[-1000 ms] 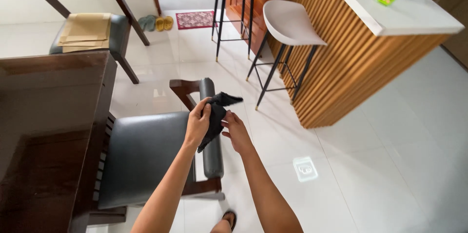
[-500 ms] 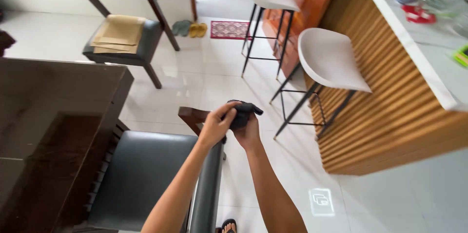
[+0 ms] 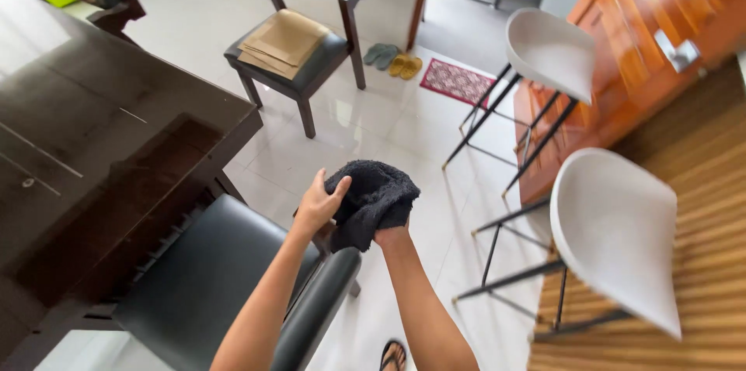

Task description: Wiping a dark glass dining table with a cloth and organizing the chairs.

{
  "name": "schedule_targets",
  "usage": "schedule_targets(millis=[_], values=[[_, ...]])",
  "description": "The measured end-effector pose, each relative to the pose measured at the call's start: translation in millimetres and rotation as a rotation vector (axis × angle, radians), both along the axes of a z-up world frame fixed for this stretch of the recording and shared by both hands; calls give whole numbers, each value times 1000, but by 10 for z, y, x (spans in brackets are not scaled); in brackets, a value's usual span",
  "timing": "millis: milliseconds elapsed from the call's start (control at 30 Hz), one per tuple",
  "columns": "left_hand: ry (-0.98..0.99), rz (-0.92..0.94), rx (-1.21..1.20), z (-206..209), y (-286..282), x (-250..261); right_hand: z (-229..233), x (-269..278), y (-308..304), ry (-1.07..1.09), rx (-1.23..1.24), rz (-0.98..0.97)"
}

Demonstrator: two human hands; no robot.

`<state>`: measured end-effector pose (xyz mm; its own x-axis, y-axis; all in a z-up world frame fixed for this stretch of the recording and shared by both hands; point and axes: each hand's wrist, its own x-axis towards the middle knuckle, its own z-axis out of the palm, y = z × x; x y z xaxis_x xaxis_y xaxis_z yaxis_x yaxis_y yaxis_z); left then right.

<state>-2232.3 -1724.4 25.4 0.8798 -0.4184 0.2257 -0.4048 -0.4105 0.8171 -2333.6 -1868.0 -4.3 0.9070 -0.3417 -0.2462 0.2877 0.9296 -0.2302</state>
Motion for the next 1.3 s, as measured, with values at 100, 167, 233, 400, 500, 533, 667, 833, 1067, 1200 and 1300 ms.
schedule_targets(millis=[100, 167, 233, 400, 500, 533, 667, 833, 1067, 1200, 1300], values=[[446, 77, 131, 336, -210, 23, 355, 177, -327, 81, -61, 33], [619, 88, 73, 429, -333, 37, 121, 357, -574, 127, -64, 106], [756, 86, -20, 358, -515, 278, 43, 676, -826, 139, -97, 173], [429, 210, -246, 233, -880, 697, -162, 1210, -1205, -52, -109, 290], [389, 294, -288, 280, -1131, 1155, -176, 1698, -1502, -122, -137, 375], [390, 303, -287, 247, -1190, 1265, -226, 1828, -1563, -119, -134, 384], [249, 333, -326, 204, -1532, 1901, -288, 2519, -1878, -40, -49, 452], [464, 413, -578, 412, -1724, 2582, -434, 3385, -2122, -168, -20, 516], [569, 409, -824, 358, -1252, 3304, 303, 4316, -1916, -69, -20, 661], [460, 590, -867, 307, -924, 3660, 495, 4963, -1638, -179, 36, 922], [267, 718, -777, 114, -666, 3898, 288, 5562, -1372, -91, -106, 1066]])
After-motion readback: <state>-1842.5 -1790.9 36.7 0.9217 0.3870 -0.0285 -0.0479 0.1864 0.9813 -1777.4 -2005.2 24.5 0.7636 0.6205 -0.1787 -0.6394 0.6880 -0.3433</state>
